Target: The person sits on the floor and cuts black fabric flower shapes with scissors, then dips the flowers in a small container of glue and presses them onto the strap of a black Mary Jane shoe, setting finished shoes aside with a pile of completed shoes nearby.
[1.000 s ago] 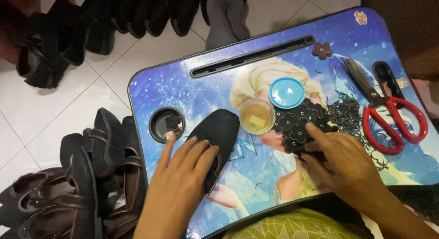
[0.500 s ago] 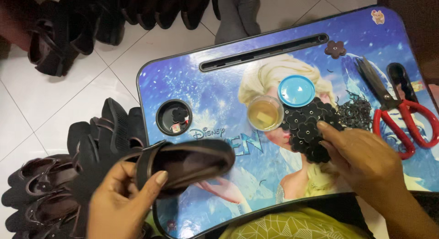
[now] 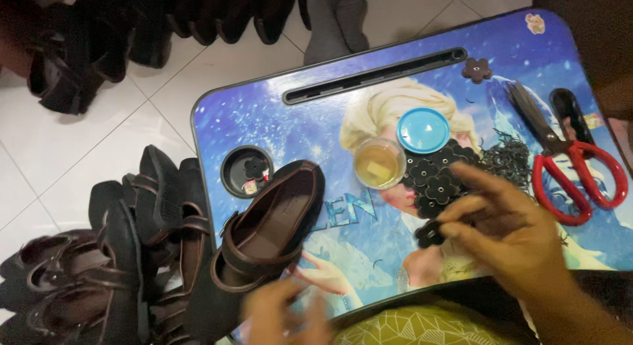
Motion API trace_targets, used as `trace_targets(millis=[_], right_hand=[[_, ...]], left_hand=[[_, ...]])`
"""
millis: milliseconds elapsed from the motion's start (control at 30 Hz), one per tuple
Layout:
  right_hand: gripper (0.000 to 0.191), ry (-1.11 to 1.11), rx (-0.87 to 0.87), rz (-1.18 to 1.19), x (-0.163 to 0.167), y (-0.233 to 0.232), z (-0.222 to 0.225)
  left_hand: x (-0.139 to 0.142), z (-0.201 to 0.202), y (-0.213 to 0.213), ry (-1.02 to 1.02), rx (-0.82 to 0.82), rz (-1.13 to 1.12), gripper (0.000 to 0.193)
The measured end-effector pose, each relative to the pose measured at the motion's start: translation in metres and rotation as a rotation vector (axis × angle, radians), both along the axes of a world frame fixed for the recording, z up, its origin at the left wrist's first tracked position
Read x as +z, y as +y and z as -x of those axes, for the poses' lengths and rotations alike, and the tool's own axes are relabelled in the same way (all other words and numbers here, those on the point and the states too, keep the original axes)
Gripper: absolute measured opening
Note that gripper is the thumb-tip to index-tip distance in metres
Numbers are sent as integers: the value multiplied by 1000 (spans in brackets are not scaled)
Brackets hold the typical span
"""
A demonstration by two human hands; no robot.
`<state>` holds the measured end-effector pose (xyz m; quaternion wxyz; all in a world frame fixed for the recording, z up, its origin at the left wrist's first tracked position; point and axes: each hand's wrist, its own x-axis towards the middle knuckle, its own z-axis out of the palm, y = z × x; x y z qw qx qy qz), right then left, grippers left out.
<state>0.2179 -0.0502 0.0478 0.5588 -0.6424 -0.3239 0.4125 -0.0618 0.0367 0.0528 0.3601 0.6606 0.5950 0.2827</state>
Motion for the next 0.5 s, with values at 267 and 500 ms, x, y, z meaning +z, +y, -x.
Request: trace_targets(millis=[267, 500], right_hand=[[55, -688, 294, -97, 18, 47, 22], [45, -1280, 303, -183, 14, 87, 14]], left_hand=[[-42, -64, -16, -609, -118, 480, 18], [-36, -56, -4, -457, -132, 387, 18]])
